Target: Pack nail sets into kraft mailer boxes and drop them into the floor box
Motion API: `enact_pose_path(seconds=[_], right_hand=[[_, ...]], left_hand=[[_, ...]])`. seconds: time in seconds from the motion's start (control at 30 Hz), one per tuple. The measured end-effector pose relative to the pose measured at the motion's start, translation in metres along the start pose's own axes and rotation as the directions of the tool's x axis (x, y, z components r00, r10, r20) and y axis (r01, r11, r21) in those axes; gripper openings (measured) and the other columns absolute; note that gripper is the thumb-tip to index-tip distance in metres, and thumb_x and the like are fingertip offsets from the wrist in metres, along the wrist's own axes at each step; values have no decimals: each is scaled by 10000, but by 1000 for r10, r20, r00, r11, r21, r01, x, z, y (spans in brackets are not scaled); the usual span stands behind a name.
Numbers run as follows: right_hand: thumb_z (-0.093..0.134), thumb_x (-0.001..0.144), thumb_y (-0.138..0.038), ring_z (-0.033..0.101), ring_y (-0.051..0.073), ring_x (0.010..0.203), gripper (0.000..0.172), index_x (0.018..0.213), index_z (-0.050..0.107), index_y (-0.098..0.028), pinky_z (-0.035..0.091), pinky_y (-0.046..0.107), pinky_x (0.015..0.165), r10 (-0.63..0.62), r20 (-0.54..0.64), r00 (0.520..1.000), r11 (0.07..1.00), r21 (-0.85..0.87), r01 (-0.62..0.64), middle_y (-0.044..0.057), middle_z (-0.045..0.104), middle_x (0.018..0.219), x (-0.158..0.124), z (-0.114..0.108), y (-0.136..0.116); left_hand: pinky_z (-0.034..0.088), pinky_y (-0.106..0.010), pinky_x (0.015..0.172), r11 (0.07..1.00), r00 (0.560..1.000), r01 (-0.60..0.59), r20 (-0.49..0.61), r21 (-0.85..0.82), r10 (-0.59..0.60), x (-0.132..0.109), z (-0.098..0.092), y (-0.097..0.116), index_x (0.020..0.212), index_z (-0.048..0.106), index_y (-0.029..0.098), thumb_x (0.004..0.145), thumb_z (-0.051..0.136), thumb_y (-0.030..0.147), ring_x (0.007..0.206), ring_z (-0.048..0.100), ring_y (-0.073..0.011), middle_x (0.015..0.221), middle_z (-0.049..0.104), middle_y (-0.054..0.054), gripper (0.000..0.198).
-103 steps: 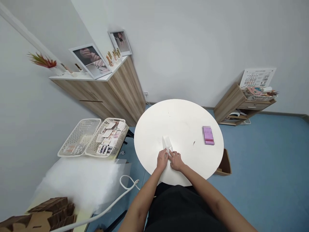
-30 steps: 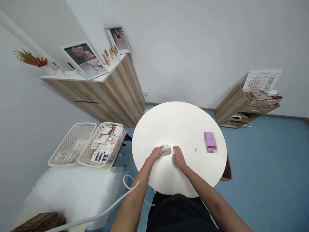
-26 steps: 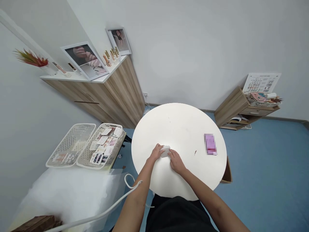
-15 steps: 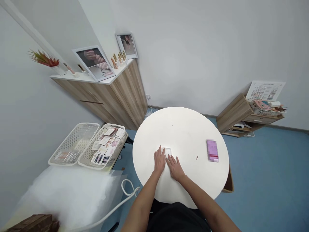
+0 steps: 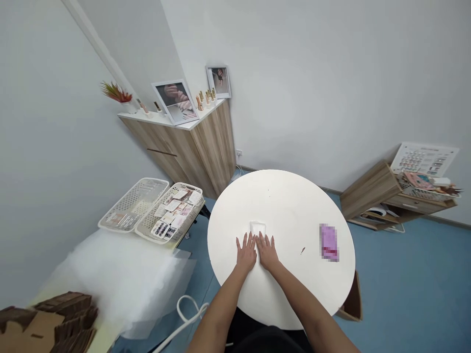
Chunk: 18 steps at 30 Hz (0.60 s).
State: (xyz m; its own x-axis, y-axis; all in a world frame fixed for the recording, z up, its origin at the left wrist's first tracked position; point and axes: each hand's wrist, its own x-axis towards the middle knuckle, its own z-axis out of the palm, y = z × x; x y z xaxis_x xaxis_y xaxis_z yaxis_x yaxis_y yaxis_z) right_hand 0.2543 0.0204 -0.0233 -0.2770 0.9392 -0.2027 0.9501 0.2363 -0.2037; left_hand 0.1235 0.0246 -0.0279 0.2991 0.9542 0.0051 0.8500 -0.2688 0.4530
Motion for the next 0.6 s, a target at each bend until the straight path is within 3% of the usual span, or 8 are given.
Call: enact_pose_path(seconds=[0.13,0.2,0.27,0.37,0.43,0.6], right_hand=[[481,840,-228,121,362,1467,729,1528,239,-223,16,661,1127,10,160,987,1000,-29,-6,94,145,1610,5,-25,6],[451,867,-282,92,344,1473,678,1514,277,-183,14,641,1133,-22,151,988,999,-39,28,111,174,1604,2,-36,9],[430,879,-298,109,324,1472,631,1485,336,-152,22,596,1151,-65,80,995,996,-51,69,126,222,1591,1,-46,8],[405,885,-264,184,306,1452,570,1441,397,-137,67,556,1163,-144,-19,989,989,-51,142,139,296,1561,4,-55,-5],[401,885,-242,242,302,1428,542,1416,420,-134,111,554,1156,-211,-46,976,977,-34,210,147,348,1532,9,-58,-24],[434,881,-213,340,290,1367,450,1326,488,-179,187,562,1128,-423,-75,903,906,-15,423,144,472,1428,17,-54,-104]], left_hand=[[92,-658,1143,985,977,164,131,50,-169,6,-5,18,1483,333,252,825,431,128,1457,208,-321,1584,252,-91,676],[118,-611,1162,973,970,224,83,56,-228,-5,-11,22,1485,323,230,846,409,132,1461,210,-288,1591,234,-92,652],[140,-573,1174,961,961,275,-37,32,-274,-24,-21,17,1464,358,218,866,389,140,1458,231,-259,1580,265,-93,603],[187,-573,1165,931,907,364,-216,-33,-362,-66,-44,-10,1353,500,225,885,399,164,1428,306,-261,1508,410,-99,482],[227,-596,1143,889,836,449,-308,-90,-454,-100,-65,-37,1250,582,234,892,411,180,1381,387,-277,1401,537,-101,401],[288,-594,1111,788,647,584,-476,-192,-596,-208,-130,-105,1130,630,219,877,442,189,1253,527,-278,1251,637,-105,316]])
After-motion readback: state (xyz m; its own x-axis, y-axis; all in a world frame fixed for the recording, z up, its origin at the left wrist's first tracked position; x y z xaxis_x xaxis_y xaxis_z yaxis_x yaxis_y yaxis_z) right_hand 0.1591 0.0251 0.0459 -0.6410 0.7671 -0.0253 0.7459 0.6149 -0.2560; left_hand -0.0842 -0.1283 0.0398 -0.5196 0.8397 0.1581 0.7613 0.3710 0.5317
